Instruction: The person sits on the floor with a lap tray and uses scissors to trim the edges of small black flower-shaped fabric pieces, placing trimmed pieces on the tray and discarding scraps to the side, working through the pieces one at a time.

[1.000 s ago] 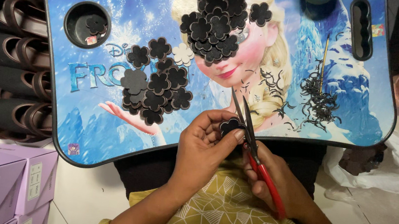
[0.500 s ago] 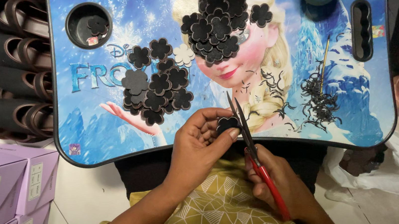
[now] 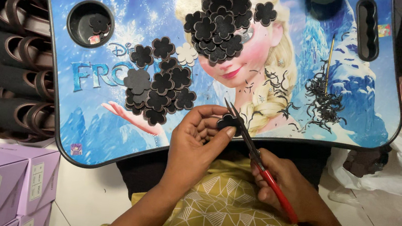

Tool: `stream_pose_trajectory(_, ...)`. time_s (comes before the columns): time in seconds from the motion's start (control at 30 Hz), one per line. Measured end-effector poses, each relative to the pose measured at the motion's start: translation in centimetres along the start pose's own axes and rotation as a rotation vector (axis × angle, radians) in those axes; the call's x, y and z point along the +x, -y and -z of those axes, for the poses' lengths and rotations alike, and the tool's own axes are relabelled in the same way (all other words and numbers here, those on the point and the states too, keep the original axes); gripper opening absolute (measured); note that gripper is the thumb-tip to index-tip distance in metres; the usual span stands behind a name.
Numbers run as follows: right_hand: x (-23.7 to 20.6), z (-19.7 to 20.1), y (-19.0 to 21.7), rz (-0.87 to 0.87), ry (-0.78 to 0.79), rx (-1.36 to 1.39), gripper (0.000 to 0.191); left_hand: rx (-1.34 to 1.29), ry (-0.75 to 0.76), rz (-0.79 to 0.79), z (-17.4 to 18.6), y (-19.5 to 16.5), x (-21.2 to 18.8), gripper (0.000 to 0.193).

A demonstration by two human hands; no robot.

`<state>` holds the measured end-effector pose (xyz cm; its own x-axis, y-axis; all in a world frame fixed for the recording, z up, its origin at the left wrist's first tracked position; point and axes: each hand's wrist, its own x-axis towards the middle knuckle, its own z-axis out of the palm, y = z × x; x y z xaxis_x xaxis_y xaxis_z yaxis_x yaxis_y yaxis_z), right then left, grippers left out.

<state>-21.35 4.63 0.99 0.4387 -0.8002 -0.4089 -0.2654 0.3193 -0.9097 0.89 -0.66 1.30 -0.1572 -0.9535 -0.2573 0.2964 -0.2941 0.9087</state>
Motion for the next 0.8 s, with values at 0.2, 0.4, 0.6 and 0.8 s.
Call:
stream_pose_trajectory(0.2, -0.07, 0.27, -0.03, -0.01, -0.005, -0.089, 0.088, -0.007, -0.014, -0.014, 0.21, 0.09, 0.12, 0.033)
stream_pose_trajectory(0.4, -0.09, 0.51, 0.14, -0.045, 0.005, -0.105, 0.089, -0.005, -0.032, -0.023, 0.59, 0.14, 0.2, 0.032)
stream_pose_trajectory(0.6, -0.18, 0.51, -0.05, -0.076, 0.001, -0.083, 0.088, 0.026, -0.05, -0.036, 0.51, 0.1, 0.36, 0.033)
stream_pose_trajectory(0.8, -0.06, 0.6, -0.18, -0.063, -0.001, -0.113, 0.085, -0.014, -0.059, -0.028, 0.23, 0.08, 0.32, 0.038)
